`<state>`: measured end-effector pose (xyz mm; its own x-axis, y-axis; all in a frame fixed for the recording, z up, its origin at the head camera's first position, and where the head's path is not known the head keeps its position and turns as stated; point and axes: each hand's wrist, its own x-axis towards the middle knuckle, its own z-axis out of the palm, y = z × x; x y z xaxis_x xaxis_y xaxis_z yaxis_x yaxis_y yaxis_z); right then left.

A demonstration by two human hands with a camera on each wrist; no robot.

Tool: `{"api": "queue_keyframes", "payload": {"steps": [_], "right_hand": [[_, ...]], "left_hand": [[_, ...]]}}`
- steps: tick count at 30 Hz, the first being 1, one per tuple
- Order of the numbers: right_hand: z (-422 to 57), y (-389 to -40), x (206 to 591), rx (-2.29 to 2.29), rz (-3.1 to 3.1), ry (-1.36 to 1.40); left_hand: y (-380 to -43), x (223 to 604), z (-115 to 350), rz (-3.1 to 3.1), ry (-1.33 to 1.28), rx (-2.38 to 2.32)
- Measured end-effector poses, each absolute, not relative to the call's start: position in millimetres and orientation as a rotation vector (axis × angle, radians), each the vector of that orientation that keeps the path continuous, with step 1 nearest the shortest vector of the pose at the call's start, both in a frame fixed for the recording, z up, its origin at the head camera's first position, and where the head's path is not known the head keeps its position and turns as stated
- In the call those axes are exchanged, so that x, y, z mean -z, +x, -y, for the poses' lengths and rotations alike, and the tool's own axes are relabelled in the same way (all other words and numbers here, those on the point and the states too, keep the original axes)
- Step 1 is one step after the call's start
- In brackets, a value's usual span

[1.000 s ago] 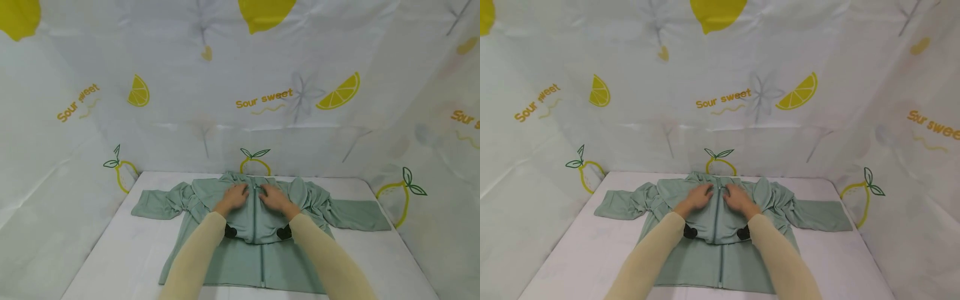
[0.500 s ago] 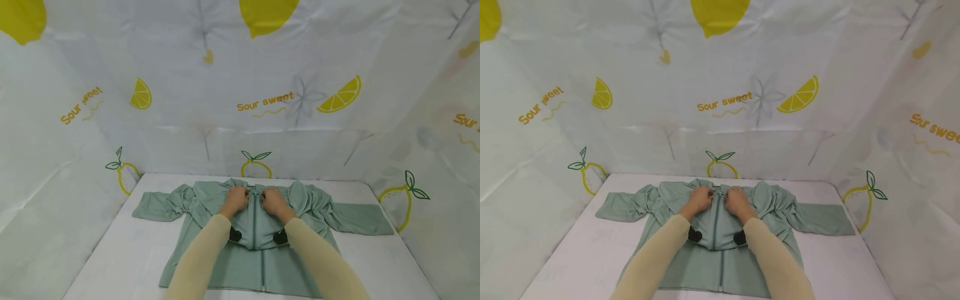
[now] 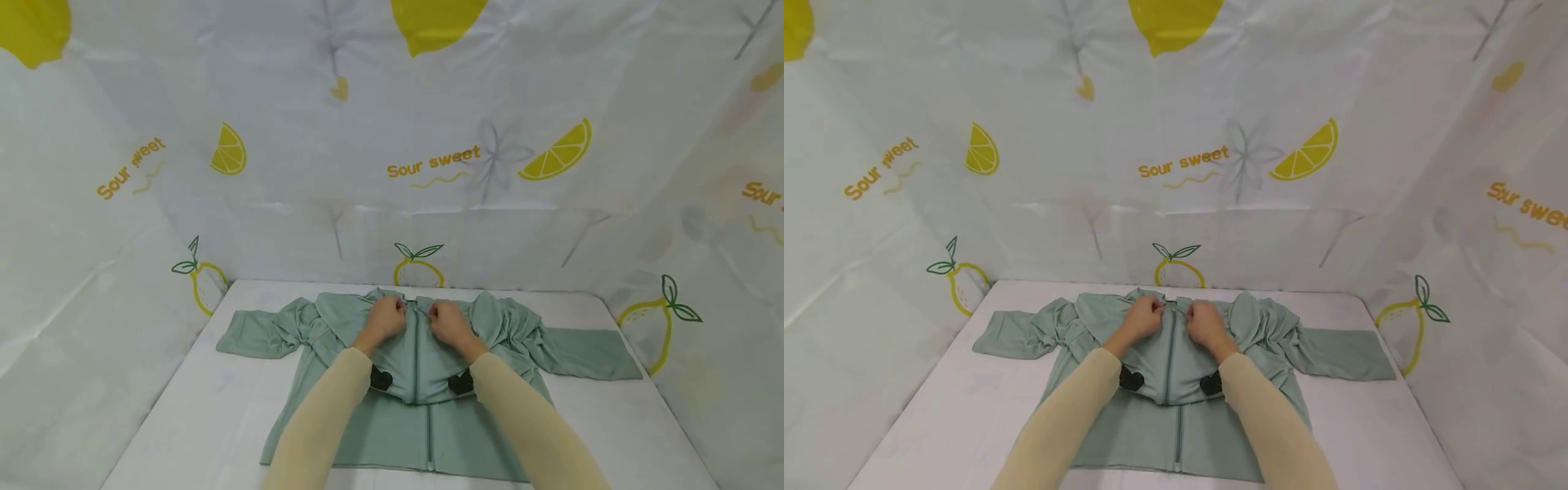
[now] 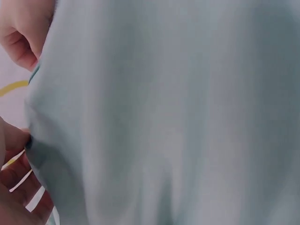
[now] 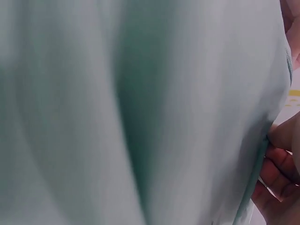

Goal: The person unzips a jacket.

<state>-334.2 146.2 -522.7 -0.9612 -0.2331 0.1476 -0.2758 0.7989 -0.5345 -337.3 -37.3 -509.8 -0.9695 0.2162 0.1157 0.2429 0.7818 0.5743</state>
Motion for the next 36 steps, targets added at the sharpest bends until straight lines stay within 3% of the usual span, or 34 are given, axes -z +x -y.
{"api": "queue_keyframes", "payload": {"steps": [15,26,36], "right_hand": [[-142.0,-333.7,500.0,-1.012,2.864,0.466],[-146.9,-329.2,492.9,-1.284,2.796,0.332],[-148.0,-318.1,472.8,-1.386,2.766,0.467]], "left_hand": [[-336.6,500.2,34.7,2.709,-0.397,1.427],[-334.7,501.4,40.9,2.731,-0.436,1.459],[-336.4,485.7,46.3,2.8,-0.63,1.421]]}}
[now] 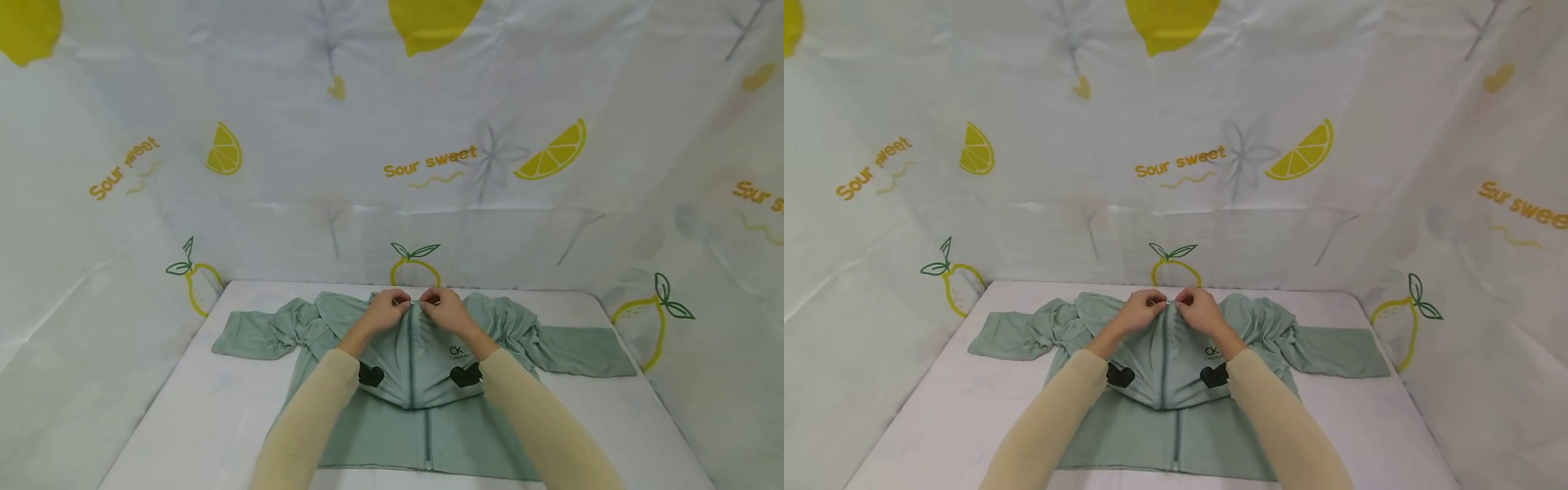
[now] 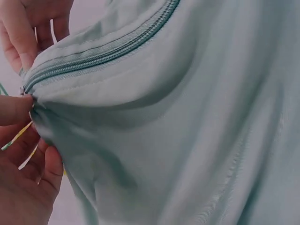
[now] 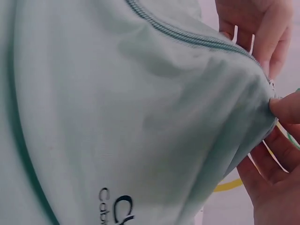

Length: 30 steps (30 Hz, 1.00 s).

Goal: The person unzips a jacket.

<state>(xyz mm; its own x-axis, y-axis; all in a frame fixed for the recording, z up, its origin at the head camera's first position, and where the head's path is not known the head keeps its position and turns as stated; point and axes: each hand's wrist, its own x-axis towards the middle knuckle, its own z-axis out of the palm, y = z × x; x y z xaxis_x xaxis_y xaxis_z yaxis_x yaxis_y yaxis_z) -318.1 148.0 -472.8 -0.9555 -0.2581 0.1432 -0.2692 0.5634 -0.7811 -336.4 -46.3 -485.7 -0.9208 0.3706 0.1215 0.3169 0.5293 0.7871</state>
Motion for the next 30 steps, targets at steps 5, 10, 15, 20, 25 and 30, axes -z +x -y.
{"api": "queue_keyframes", "payload": {"steps": [5,10,15,20,25,30], "right_hand": [[-146.9,-314.3,467.4,-1.357,2.756,0.456],[-144.1,-313.0,462.4,-1.315,2.721,0.43],[-136.1,-308.9,448.4,-1.388,2.708,0.294],[-129.7,-307.9,442.1,-1.612,2.771,0.148],[-131.3,-308.9,445.6,-1.847,2.769,0.057],[-135.5,-309.4,448.8,-2.045,2.744,0.099]], "left_hand": [[-332.4,476.1,51.1,-2.672,0.567,-1.419],[-329.6,469.6,52.6,-2.691,0.578,-1.397],[-328.7,467.3,54.0,-2.739,0.653,-1.384],[-325.6,463.5,53.2,-2.721,0.717,-1.401],[-322.7,462.3,52.2,-2.682,0.712,-1.424],[-321.4,463.4,53.2,-2.717,0.653,-1.45]]}}
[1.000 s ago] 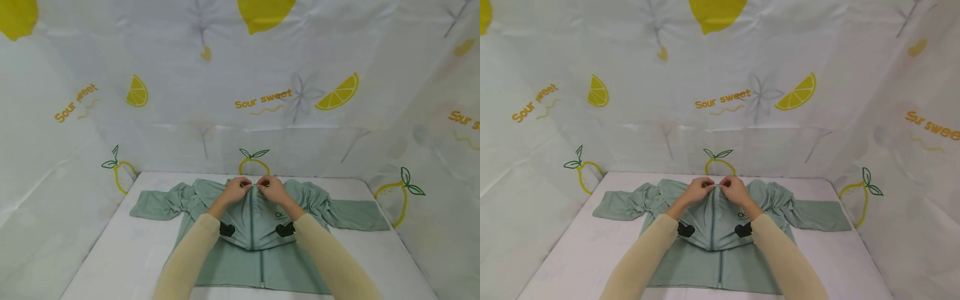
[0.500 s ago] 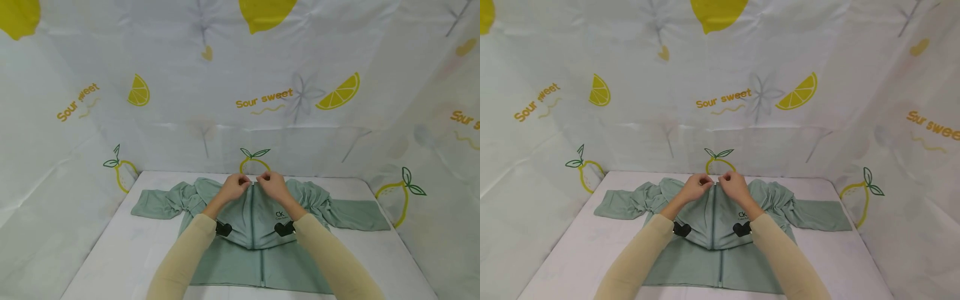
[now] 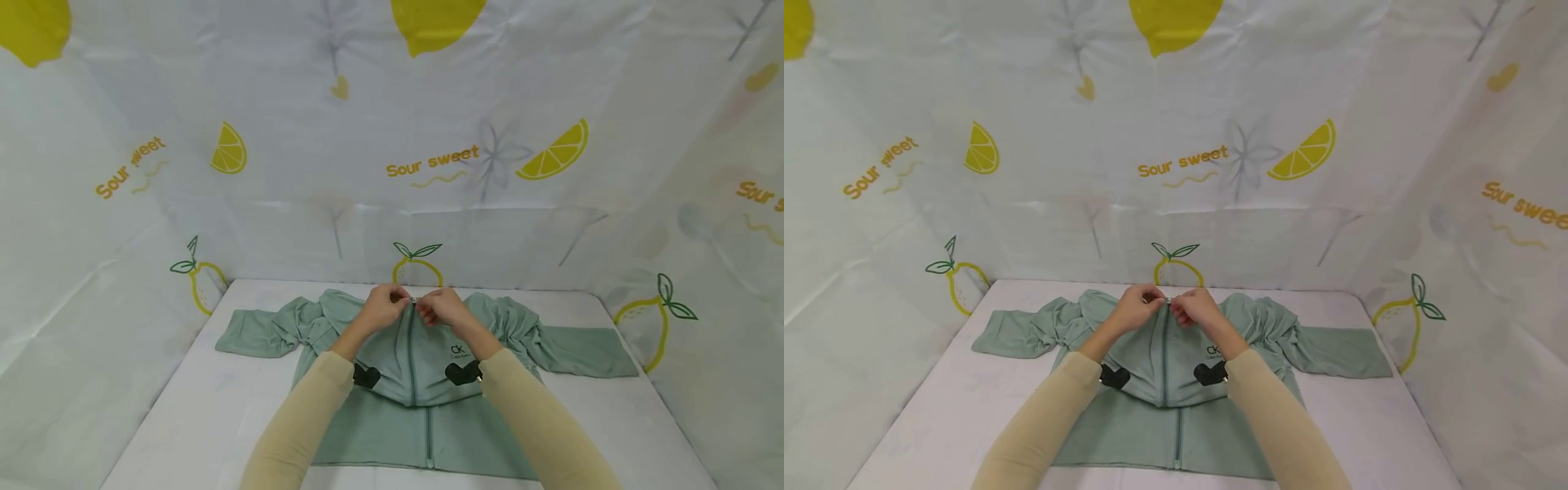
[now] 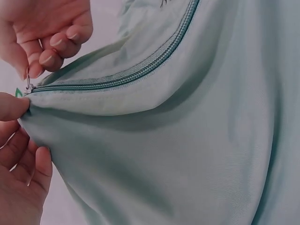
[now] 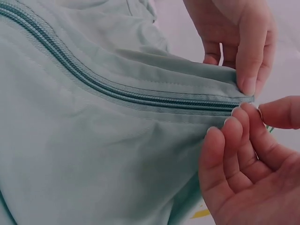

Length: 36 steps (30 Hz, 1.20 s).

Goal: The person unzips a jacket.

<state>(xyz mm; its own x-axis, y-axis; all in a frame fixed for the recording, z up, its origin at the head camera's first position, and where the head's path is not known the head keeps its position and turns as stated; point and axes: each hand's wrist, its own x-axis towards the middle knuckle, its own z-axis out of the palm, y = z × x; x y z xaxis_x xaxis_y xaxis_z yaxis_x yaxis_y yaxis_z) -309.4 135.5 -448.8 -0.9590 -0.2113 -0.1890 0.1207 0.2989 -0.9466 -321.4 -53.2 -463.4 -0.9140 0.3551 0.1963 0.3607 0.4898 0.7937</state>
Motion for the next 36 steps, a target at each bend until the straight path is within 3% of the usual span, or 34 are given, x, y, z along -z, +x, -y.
{"api": "queue_keyframes", "payload": {"steps": [36], "right_hand": [[-124.4,-292.6,473.6,1.848,-2.389,-0.076]], "left_hand": [[-320.4,475.3,48.3,2.617,-0.575,1.492]]}}
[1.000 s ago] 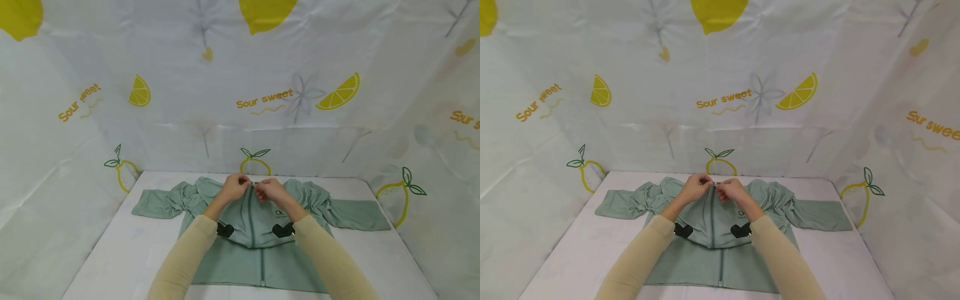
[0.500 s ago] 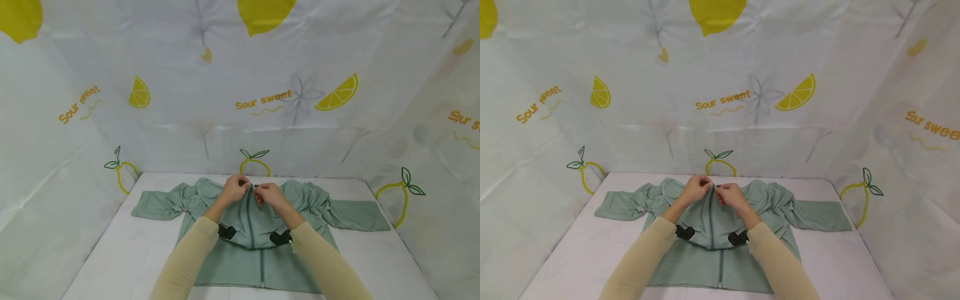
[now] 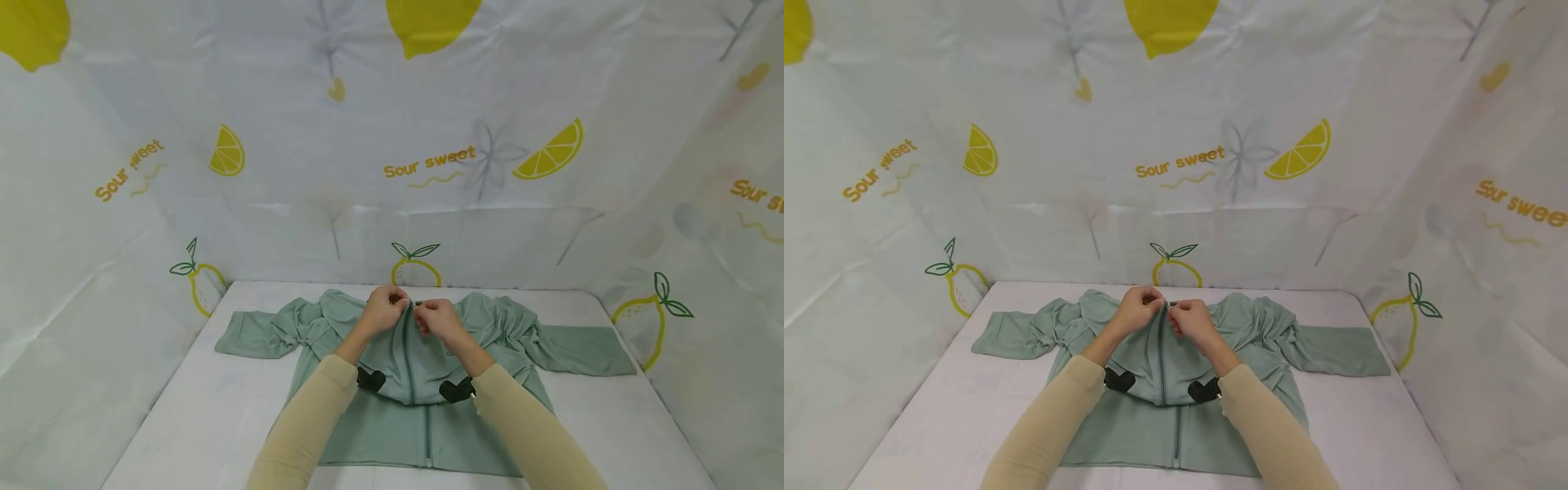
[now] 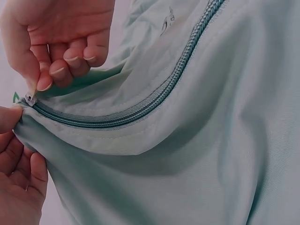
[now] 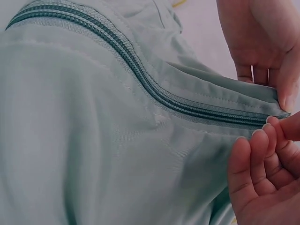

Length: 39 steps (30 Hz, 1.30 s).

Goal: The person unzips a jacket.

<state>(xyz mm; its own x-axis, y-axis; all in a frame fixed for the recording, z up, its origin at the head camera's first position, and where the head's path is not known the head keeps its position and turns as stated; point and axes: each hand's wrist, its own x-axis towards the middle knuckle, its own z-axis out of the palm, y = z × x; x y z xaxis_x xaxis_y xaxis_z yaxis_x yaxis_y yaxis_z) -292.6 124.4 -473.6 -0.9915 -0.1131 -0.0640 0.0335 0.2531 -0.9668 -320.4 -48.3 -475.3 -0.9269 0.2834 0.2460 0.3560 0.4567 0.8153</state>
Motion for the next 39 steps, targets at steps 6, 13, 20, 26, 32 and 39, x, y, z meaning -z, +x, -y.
{"api": "queue_keyframes", "payload": {"steps": [6,13,20,26,32,39], "right_hand": [[-123.2,-291.5,473.6,1.856,-2.395,-0.071],[-124.1,-286.0,488.8,1.806,-2.357,-0.049],[-129.2,-284.4,497.0,1.781,-2.348,-0.142],[-134.7,-283.6,487.9,1.745,-2.336,-0.222],[-140.4,-284.4,483.6,1.737,-2.345,-0.316],[-140.0,-280.0,483.8,1.699,-2.364,-0.36]], "left_hand": [[-320.2,475.2,47.8,2.609,-0.584,1.48],[-317.9,467.1,48.8,2.515,-0.57,1.57],[-316.8,465.1,55.7,2.616,-0.391,1.499],[-314.4,469.7,57.3,2.715,-0.392,1.3],[-308.6,472.7,53.8,2.786,-0.527,1.522],[-311.4,472.8,53.5,2.651,-0.334,1.65]]}}
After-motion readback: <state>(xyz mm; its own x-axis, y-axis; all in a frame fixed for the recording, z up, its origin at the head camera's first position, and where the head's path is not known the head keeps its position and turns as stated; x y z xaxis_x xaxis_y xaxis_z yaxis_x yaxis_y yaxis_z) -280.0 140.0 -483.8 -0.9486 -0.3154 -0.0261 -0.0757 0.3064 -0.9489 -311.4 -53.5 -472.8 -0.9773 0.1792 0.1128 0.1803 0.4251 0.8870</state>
